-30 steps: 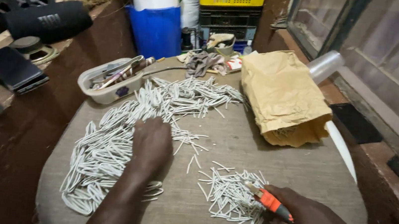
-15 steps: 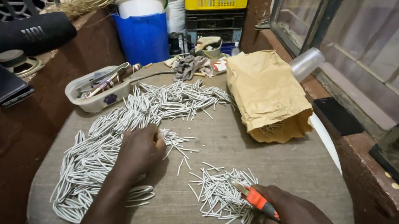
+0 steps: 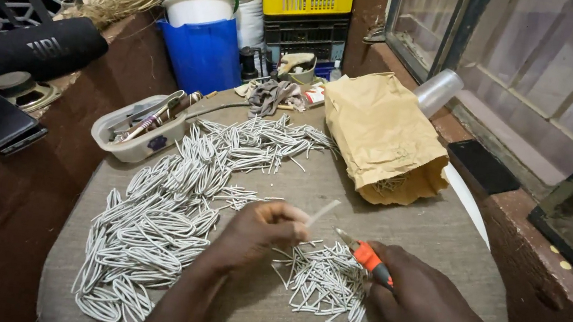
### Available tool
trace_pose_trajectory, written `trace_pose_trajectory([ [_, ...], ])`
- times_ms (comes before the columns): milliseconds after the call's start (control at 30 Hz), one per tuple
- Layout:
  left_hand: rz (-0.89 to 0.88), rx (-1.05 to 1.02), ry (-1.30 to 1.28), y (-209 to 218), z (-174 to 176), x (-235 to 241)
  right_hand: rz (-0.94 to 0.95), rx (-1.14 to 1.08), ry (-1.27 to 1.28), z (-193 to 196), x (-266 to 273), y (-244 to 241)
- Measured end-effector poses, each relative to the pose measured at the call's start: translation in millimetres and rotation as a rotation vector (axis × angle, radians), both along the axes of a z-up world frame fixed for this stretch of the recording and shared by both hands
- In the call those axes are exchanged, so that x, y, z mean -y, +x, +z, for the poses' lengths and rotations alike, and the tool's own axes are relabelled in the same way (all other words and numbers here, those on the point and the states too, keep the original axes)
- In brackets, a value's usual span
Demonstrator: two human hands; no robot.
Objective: Cutting individual white wires into smaller segments using orange-handled pliers at a workbench.
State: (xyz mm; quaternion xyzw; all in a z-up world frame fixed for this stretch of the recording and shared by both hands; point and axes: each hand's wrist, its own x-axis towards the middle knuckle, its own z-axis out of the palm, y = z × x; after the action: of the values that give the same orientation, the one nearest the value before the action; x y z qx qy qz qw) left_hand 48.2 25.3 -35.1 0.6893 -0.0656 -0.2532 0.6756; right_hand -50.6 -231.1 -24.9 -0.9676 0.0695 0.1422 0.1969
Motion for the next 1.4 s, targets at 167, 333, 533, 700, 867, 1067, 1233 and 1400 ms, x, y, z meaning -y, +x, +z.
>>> trace_pose_trajectory([
  [167, -0.065, 0.009, -0.086, -10, -11, 19, 0.018, 0.024, 0.033, -5, -2, 4],
  [333, -0.069, 0.025, -0.201, -8, -21, 24, 0.071, 0.092, 0.053, -24, 2, 9],
  [533, -0.034, -0.032, -0.079, -15, -3, 21, 0.093, 0.134, 0.028, -38, 4, 15],
  [700, -0.055, -0.02, -0.123, -21, 1, 24, 0.113, 0.217, 0.118, -46, 13, 12],
  [867, -0.107, -0.005, -0.13, -25, -17, 35, 0.085, 0.239, 0.139, -59, 24, 8],
  [1067, -0.115, 0.041, 0.027, -40, 2, 35, -0.183, 0.194, 0.026, -49, -2, -5],
  [1233, -0.114, 0.085, 0.157, -46, 9, 33, -0.143, 0.294, -0.033, -71, 1, -4],
  [1400, -0.325, 0.524, 0.493, -48, 12, 29, -0.148, 0.237, -0.064, -63, 11, 3],
])
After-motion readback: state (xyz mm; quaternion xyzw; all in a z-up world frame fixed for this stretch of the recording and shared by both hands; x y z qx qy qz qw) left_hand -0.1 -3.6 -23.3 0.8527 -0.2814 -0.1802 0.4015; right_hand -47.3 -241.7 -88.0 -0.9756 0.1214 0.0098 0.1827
